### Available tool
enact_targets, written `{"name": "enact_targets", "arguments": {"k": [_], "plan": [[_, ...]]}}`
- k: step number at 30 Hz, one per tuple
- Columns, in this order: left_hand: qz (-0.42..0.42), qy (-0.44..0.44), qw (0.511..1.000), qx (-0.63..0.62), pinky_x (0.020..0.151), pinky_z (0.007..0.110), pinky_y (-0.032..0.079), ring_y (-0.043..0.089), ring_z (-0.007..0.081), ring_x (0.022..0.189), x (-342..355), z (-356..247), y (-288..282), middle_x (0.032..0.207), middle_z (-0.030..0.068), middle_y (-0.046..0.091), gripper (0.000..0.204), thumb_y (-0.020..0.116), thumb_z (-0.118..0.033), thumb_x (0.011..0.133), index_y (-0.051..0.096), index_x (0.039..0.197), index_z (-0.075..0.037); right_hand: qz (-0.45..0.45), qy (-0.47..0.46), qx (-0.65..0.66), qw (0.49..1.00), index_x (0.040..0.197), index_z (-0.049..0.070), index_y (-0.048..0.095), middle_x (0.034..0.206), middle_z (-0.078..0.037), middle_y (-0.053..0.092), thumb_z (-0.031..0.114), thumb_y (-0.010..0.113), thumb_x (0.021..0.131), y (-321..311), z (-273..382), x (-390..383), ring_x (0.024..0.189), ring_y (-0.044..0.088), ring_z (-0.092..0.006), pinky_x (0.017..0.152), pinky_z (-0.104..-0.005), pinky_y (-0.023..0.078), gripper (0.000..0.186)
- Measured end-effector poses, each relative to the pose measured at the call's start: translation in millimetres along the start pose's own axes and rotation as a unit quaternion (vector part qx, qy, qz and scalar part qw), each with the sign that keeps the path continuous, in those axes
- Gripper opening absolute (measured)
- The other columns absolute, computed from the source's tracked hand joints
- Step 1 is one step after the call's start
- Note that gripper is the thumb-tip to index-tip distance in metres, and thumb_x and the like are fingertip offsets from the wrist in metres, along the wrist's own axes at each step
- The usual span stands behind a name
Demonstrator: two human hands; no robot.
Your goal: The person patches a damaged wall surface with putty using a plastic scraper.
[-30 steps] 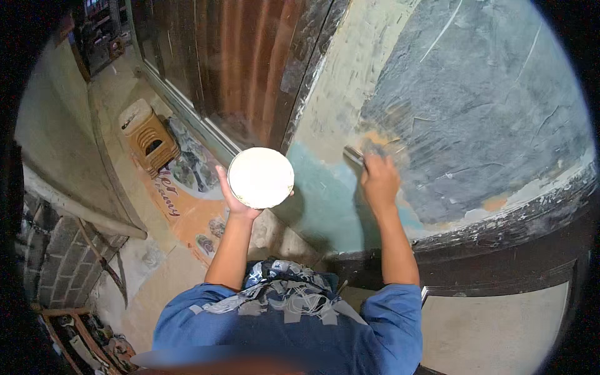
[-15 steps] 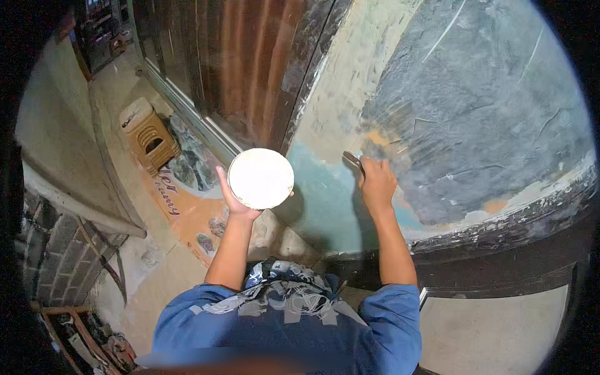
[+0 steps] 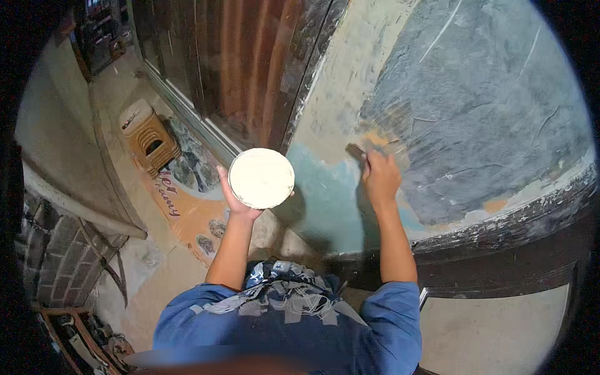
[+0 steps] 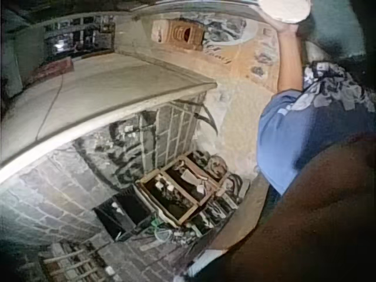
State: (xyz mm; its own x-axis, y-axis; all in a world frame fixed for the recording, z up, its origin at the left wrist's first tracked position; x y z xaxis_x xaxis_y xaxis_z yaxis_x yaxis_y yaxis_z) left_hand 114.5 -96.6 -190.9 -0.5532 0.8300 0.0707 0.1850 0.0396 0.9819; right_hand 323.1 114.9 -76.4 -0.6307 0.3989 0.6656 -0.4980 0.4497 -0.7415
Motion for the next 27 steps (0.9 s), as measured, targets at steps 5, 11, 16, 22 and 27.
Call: {"name": "enact_targets", "arguments": {"k": [5, 11, 16, 22, 27], "plan": [[-0.006, 0.018, 1.0, 0.006, 0.098, 0.06, 0.049, 0.055, 0.0395, 0.122, -8, -5, 8, 0.139, 0.0172, 0.054, 0.095, 0.029, -0.082, 0.088, 0.046, 0.142, -0.006, -0.11, 0.026, 0.036, 0.993, 0.101, 0.008, 0.069, 0.089, -0.008, 0.068, 0.011, 0.069, 0.083, -22, 1, 22, 0.084, 0.06, -0.0331, 0.07, -0.0448, 0.05, 0.018], [-0.038, 0.023, 0.999, 0.008, 0.1, 0.055, 0.049, 0.056, 0.037, 0.123, -3, -5, -2, 0.137, 0.0164, 0.056, 0.094, 0.03, -0.081, 0.089, 0.048, 0.141, -0.005, 0.008, -0.004, 0.016, 1.0, 0.101, 0.01, 0.07, 0.084, -0.009, 0.066, 0.015, 0.07, 0.085, 10, 0, -11, 0.082, 0.059, -0.0326, 0.067, -0.0447, 0.049, 0.016], [0.003, 0.036, 0.999, 0.014, 0.103, 0.049, 0.048, 0.057, 0.0349, 0.122, -6, -7, -9, 0.136, 0.016, 0.056, 0.093, 0.03, -0.08, 0.09, 0.049, 0.14, -0.004, -0.115, 0.029, 0.01, 0.993, 0.104, 0.01, 0.07, 0.085, -0.008, 0.067, 0.013, 0.07, 0.086, -19, 4, 18, 0.082, 0.059, -0.0314, 0.067, -0.0431, 0.049, 0.018], [-0.034, 0.017, 0.999, -0.01, 0.094, 0.066, 0.049, 0.057, 0.0429, 0.119, -13, -8, 13, 0.138, 0.0179, 0.054, 0.092, 0.03, -0.081, 0.089, 0.048, 0.141, -0.006, -0.083, 0.002, 0.045, 0.996, 0.099, 0.009, 0.07, 0.083, -0.01, 0.066, 0.012, 0.07, 0.085, 0, 6, -11, 0.083, 0.06, -0.0324, 0.069, -0.0435, 0.05, 0.014], [0.017, -0.016, 0.999, -0.024, 0.089, 0.077, 0.043, 0.052, 0.0483, 0.122, -11, -5, 6, 0.142, 0.0188, 0.05, 0.093, 0.031, -0.082, 0.087, 0.044, 0.144, -0.01, -0.048, 0.026, -0.018, 0.998, 0.1, 0.01, 0.07, 0.087, -0.01, 0.068, 0.012, 0.07, 0.084, 0, 3, 4, 0.083, 0.06, -0.0332, 0.069, -0.0442, 0.051, 0.016]]}}
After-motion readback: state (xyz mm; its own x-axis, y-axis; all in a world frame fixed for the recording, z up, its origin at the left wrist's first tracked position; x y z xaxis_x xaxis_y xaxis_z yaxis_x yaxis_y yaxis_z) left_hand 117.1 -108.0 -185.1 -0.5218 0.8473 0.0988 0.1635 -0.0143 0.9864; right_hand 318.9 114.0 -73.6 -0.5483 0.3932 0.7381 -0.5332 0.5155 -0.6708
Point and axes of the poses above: each hand's wrist, its own x-axis towards the middle knuckle, its own y-axis out of the palm, z = x × y, the point moved 1 cm from there along x, towards the middle knuckle
